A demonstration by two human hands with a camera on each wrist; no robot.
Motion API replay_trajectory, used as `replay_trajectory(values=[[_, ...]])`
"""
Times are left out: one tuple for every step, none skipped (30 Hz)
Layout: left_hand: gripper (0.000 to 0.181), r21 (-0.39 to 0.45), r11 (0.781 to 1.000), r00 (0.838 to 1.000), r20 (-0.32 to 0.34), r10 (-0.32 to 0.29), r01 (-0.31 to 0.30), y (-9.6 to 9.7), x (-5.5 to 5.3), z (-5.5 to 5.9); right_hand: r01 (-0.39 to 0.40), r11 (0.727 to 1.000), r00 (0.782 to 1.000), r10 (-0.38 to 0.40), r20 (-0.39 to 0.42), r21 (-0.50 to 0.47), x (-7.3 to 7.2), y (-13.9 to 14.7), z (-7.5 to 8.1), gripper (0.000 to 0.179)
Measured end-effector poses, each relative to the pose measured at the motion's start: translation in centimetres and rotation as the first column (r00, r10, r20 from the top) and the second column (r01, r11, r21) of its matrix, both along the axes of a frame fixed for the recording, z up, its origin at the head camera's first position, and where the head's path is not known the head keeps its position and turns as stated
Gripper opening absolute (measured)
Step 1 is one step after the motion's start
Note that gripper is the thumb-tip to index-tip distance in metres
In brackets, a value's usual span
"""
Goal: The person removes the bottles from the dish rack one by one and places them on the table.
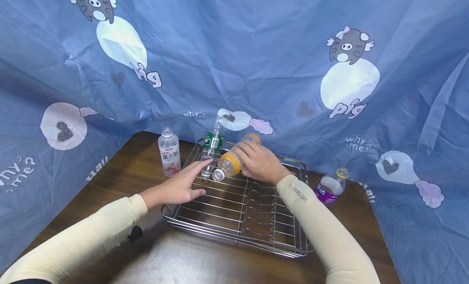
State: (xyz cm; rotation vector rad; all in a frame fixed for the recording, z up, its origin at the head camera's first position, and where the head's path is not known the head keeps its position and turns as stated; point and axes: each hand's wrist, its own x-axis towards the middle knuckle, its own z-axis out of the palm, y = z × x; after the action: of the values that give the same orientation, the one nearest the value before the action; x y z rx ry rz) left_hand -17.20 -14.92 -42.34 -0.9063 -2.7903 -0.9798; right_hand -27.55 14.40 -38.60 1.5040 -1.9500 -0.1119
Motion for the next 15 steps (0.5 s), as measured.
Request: replay_trajectory(values=[[0.097,-0.006,1.000,1.000,-0.002,-0.001,0.001,0.1,0.0,0.1,-0.001,1.000,1.000,0.001,0.008,-0.005,0.0,0.0,0.0,0.067],[0.097,-0.009,1.000,1.000,-0.001,-0.003,0.003,0.1,0.0,0.2,-0.003,1.000,1.000,0.003,0.015,-0.012,0.1,0.0,-0.1,0.068],[0.097,-0.011,1.000,1.000,-0.001,-0.002,0.002,0.2,0.0,0.3,-0.004,1.000,1.000,0.004,0.023,-0.018,0.2,-0.1,-0.1,0.068],[0.097,-0.012,1.000,1.000,-0.001,-0.002,0.002,0.2,0.0,0.4,-0.005,1.000,0.999,0.006,0.033,-0.024,0.2,0.0,-0.2,0.068],[0.097,-0.016,1.000,1.000,-0.002,-0.001,0.001,0.3,0.0,0.5,-0.007,0.999,0.999,0.008,0.038,-0.035,0.3,0.0,-0.2,0.069],[0.098,-0.016,1.000,1.000,-0.002,0.001,-0.001,0.3,-0.1,0.6,-0.007,0.999,0.999,0.009,0.045,-0.044,0.4,0.0,-0.2,0.069],[0.098,-0.017,1.000,1.000,-0.002,0.000,0.000,0.4,-0.1,0.7,-0.008,0.999,0.999,0.010,0.050,-0.054,0.5,0.0,-0.2,0.069],[0.098,-0.020,1.000,1.000,-0.002,0.001,-0.001,0.4,-0.2,0.7,-0.005,0.998,0.999,0.008,0.050,-0.062,0.6,0.0,-0.3,0.070],[0.098,-0.024,1.000,1.000,-0.001,0.003,-0.003,0.4,-0.3,0.8,-0.001,0.997,0.999,0.005,0.054,-0.071,0.7,0.0,-0.3,0.070],[0.098,-0.028,1.000,1.000,-0.002,0.005,-0.005,0.4,-0.3,0.9,0.004,0.997,0.998,0.001,0.056,-0.080,0.8,0.1,-0.3,0.070],[0.098,-0.032,0.999,1.000,-0.003,0.006,-0.006,0.5,-0.4,1.0,0.009,0.996,0.998,-0.004,0.060,-0.088,0.8,0.1,-0.3,0.070],[0.098,-0.036,0.999,1.000,-0.001,0.006,-0.006,0.5,-0.4,1.1,0.015,0.995,0.997,-0.008,0.073,-0.095,1.0,0.1,-0.2,0.071],[0.098,-0.040,0.999,1.000,-0.002,0.004,-0.004,0.5,-0.5,1.1,0.023,0.994,0.996,-0.014,0.089,-0.105,1.1,0.0,-0.2,0.071],[0.098,-0.042,0.999,1.000,-0.001,0.003,-0.003,0.6,-0.5,1.2,0.033,0.993,0.994,-0.021,0.106,-0.115,1.2,0.0,-0.3,0.071],[0.098,-0.041,0.999,1.000,-0.001,0.001,-0.001,0.6,-0.5,1.3,0.043,0.991,0.991,-0.027,0.129,-0.127,1.3,0.0,-0.2,0.070]])
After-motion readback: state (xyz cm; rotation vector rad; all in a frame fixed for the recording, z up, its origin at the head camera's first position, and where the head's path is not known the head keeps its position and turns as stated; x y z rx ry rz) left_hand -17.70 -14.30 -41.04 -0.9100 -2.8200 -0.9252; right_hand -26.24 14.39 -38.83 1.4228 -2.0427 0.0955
